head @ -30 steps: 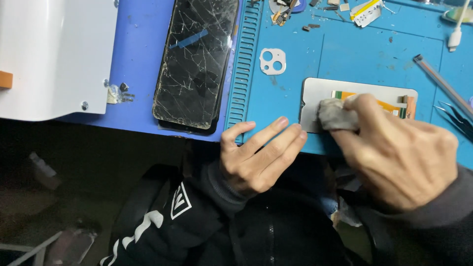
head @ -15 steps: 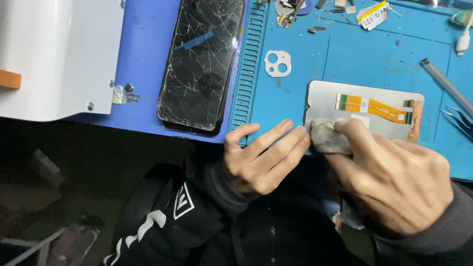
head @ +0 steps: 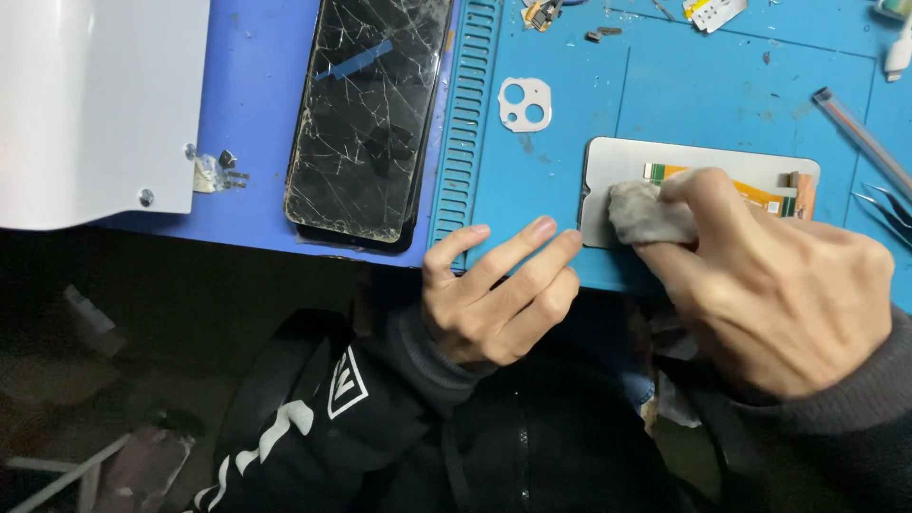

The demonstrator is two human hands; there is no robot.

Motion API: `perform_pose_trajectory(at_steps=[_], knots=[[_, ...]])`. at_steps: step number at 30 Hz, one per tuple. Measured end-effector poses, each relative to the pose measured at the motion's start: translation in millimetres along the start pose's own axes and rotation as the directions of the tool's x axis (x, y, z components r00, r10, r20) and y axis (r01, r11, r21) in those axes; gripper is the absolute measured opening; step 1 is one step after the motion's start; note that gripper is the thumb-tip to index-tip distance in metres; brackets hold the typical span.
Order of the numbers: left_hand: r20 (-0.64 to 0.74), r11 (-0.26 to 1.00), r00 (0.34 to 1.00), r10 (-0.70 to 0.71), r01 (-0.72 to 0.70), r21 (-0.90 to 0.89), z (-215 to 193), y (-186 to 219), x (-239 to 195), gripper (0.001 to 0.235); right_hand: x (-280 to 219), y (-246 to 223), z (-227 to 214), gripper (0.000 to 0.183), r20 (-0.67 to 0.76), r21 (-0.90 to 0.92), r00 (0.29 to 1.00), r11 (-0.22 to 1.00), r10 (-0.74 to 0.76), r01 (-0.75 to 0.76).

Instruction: Cleaning a mobile phone LCD assembly with a cloth and liquid solvent before using a precision scraper tool on the edges.

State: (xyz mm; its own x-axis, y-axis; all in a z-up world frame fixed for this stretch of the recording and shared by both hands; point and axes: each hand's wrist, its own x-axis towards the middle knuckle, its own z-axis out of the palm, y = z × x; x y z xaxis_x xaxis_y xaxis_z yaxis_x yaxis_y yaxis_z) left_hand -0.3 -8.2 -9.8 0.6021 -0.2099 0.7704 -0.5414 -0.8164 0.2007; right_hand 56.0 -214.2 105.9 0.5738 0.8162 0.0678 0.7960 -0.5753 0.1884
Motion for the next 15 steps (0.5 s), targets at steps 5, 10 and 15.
perform_pose_trajectory(at_steps=[5, 10, 15], knots=[[0.014, 1.0, 1.0, -0.009, 0.009, 0.018, -3.3, -0.6, 0.8, 0.01, 6.5, -0.8, -0.1, 0.02, -0.024, 0.012, 0.999, 1.0, -0.021, 0.022], [0.016, 1.0, 1.0, -0.013, 0.013, 0.024, -3.6, -1.3, -0.5, 0.008, 16.6, -0.7, 2.2, 0.026, -0.009, -0.119, 1.0, 0.993, 0.02, -0.021], [0.015, 1.0, 1.0, -0.003, 0.002, 0.024, -2.6, -2.4, -0.4, 0.008, 15.3, 1.0, 1.7, 0.018, 0.026, -0.157, 0.998, 0.986, 0.065, -0.061]])
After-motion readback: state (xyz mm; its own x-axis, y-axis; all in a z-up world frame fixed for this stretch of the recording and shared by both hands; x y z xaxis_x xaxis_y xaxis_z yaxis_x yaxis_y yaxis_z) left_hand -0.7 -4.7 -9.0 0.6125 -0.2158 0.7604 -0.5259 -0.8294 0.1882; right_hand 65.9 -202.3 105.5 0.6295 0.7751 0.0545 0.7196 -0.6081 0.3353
